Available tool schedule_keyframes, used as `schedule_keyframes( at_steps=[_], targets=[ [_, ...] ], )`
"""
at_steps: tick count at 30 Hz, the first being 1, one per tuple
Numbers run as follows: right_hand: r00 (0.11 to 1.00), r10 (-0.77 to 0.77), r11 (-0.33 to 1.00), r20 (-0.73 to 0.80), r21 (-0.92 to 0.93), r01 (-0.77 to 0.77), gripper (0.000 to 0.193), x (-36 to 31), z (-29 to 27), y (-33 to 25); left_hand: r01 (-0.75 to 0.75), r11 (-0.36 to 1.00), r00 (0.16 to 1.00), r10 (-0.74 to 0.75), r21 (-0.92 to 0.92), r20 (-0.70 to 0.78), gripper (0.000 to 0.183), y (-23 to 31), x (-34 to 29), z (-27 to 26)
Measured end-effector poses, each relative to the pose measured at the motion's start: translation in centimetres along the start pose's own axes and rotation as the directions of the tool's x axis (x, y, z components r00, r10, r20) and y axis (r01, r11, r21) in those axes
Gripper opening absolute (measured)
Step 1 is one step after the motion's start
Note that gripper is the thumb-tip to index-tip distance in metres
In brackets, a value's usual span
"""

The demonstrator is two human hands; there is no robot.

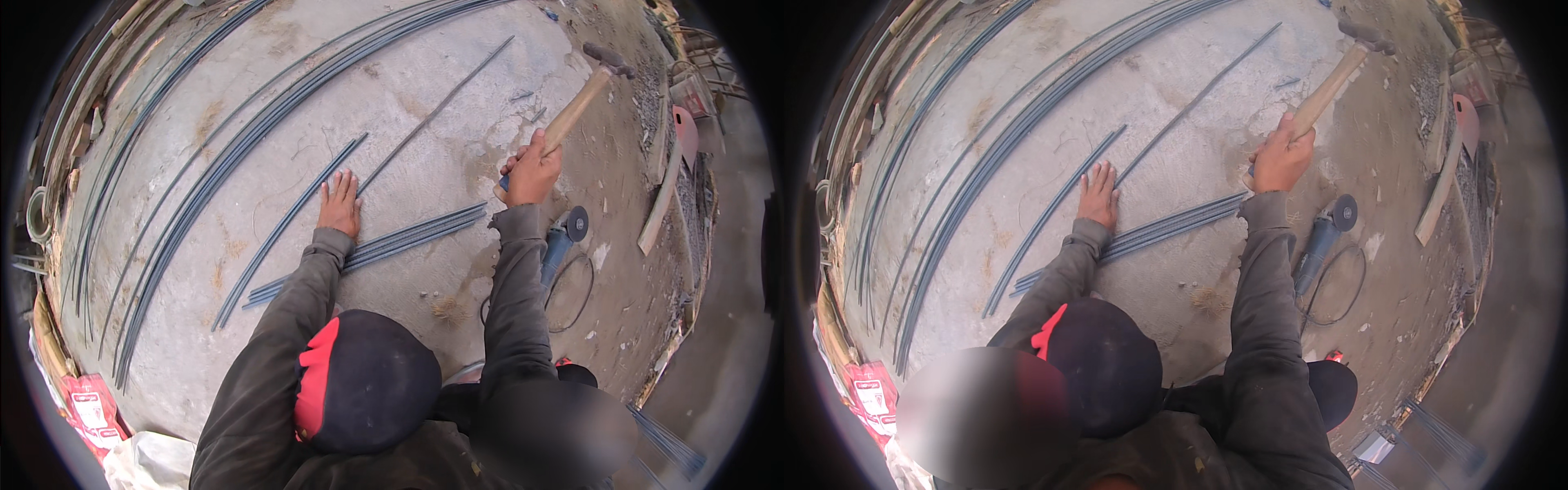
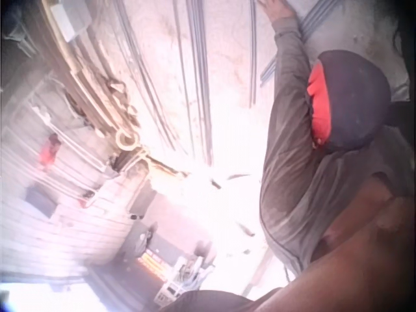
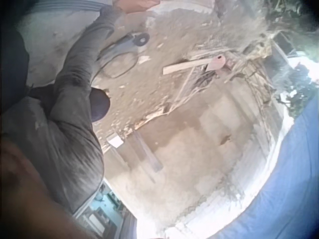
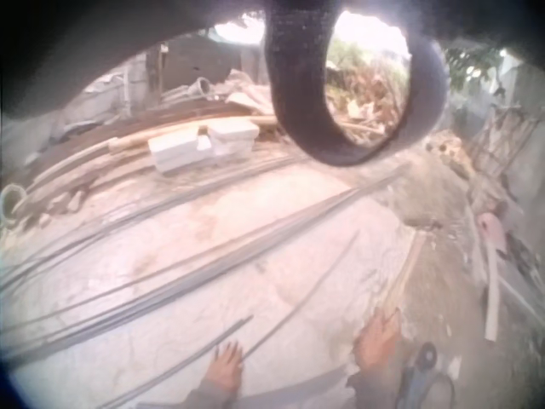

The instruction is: The person bends several steel rods into a hook shape using a metal bar as a lever and a hammer to strike the bar. They then use an angle grinder to cut the rods to a specific length. The person works on the rods one by one, arranging them on the concrete floor.

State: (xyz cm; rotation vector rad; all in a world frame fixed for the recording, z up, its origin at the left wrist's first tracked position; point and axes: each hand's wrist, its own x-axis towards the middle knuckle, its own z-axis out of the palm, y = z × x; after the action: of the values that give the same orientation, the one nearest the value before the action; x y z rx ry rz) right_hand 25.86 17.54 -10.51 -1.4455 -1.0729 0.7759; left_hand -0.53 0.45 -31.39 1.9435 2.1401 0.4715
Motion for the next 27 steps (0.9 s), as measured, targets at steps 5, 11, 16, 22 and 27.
schedule_keyframes(
  at_steps=[5, 11, 16, 22, 27],
  targets=[
    [0.982, -0.151, 0.964, -0.117, 0.204, 0.173, 0.029, -1.7, 2.9, -3.6, 0.012, 1.0, 1.0, -0.012, 0.011, -0.003, 0.055, -0.4, -0.1, -0.4],
    [0.928, 0.252, 0.672, 0.275, -0.739, 0.036, 0.041, -0.5, 3.0, 13.1, -0.037, 0.999, 0.999, 0.036, -0.039, -0.015, 0.057, 1.3, 1.4, -0.2],
    [0.943, 0.078, 0.881, 0.325, -0.465, 0.088, 0.04, -2.7, 3.4, 5.0, -0.017, 0.993, 0.997, 0.008, -0.12, -0.079, 0.058, -0.5, -0.2, -0.5],
    [0.978, 0.072, 0.991, 0.194, -0.127, -0.048, 0.031, -6.9, -0.1, -1.2, 0.133, 0.986, 0.985, -0.144, -0.101, -0.101, 0.026, 1.8, 0.0, -2.9],
    [0.965, 0.168, 0.986, 0.203, -0.035, -0.164, 0.029, -8.1, -2.1, -1.4, 0.103, 0.985, 0.97, -0.13, -0.137, -0.204, 0.018, -0.8, 1.3, -1.0]
  ],
)
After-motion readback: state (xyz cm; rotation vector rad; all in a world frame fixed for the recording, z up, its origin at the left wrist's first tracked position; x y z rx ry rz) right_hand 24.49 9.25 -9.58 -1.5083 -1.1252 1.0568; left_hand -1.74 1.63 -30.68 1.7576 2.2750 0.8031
